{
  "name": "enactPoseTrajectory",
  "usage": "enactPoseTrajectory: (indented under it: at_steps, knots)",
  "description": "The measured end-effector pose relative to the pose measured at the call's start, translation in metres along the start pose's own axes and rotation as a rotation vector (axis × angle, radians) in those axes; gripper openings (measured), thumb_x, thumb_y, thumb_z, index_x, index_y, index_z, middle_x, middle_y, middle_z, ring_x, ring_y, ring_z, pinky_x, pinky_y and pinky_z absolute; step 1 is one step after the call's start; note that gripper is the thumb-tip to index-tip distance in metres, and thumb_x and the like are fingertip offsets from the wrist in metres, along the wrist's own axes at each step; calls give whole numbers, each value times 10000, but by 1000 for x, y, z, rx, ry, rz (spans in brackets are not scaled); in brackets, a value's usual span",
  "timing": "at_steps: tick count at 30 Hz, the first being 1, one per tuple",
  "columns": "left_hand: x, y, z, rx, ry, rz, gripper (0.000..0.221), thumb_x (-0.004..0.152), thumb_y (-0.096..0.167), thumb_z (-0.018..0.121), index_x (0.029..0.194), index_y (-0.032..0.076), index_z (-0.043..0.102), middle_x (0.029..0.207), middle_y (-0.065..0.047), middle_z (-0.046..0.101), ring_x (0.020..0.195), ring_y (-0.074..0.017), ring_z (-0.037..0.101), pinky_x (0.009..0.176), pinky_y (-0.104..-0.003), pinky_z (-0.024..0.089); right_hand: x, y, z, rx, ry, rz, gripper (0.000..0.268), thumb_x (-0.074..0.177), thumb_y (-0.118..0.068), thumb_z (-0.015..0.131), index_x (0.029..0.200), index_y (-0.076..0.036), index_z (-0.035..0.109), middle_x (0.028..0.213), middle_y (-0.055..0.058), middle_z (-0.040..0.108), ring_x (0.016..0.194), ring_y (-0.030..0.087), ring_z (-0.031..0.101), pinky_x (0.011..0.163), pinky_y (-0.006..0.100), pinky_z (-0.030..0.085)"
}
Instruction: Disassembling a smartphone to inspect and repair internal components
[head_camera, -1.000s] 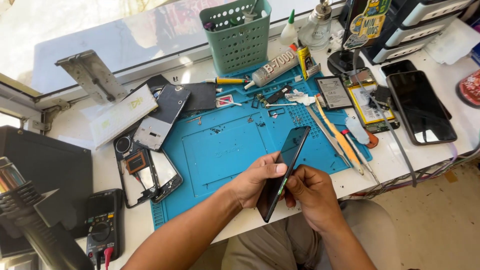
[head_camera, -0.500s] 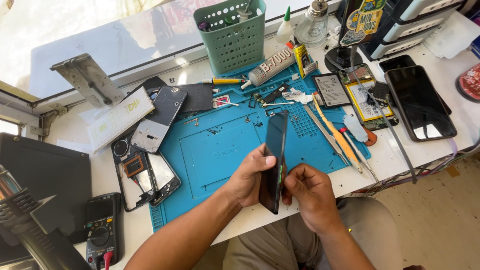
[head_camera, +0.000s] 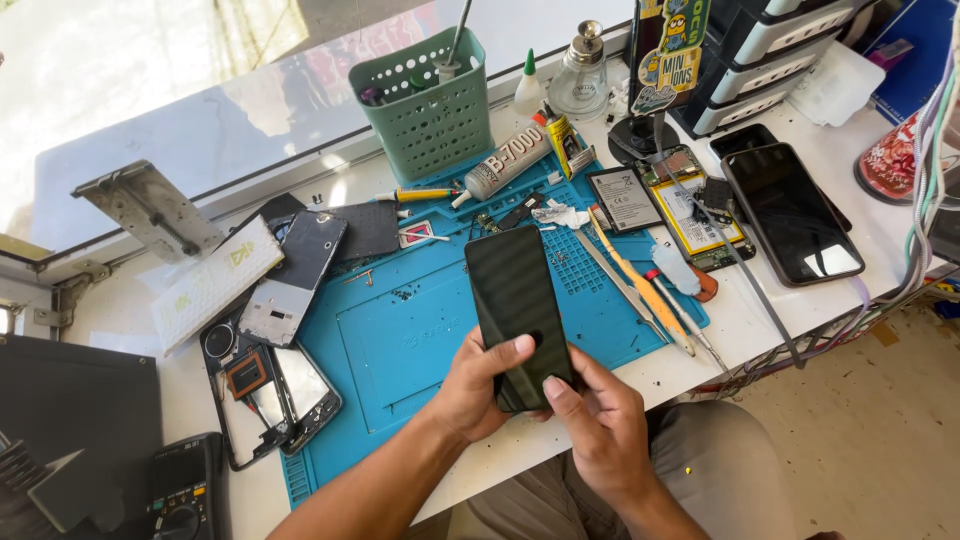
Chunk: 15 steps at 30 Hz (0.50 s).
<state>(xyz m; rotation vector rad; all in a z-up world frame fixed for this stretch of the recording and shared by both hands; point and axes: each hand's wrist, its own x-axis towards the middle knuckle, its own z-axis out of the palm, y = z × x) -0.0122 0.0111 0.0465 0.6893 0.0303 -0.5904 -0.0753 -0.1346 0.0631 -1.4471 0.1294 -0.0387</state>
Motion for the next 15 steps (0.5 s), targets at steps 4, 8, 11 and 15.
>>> enactPoseTrajectory:
  at_steps: [4, 8, 11, 15]
  knots:
    - [-2, 1, 11, 133, 13, 13, 588, 820, 301, 809, 1275, -37, 654, 1025, -149, 686, 701, -252, 630, 431, -327, 504, 0, -15, 2, -186, -23, -50, 569, 918, -372, 577, 1404, -84, 639, 1212, 44, 791, 811, 113, 722, 676, 280, 666]
    - [-1, -1, 12, 131, 83, 25, 514, 839, 307, 790, 1192, -51, 680, 997, -179, 685, 676, -287, 626, 420, -360, 496, 4, -16, -5, -200, -122, -82, 660, 921, -379, 585, 1485, -49, 494, 1454, 84, 644, 972, 125, 734, 705, 288, 733]
    - [1, -5, 7, 150, 166, 76, 420, 827, 241, 801, 1121, -43, 704, 1019, -185, 736, 855, -299, 686, 565, -411, 584, 8, -21, -17, -246, -190, 0, 678, 885, -436, 632, 1421, -23, 588, 1339, 104, 750, 1032, 127, 764, 850, 278, 682]
    - [-1, 1, 12, 158, 124, 101, 478, 841, 274, 783, 1167, -65, 692, 1059, -202, 736, 935, -316, 709, 713, -458, 644, 29, -36, -62, -416, 107, 212, 460, 868, -402, 599, 1172, -115, 790, 1037, 95, 866, 778, 219, 843, 685, 315, 709]
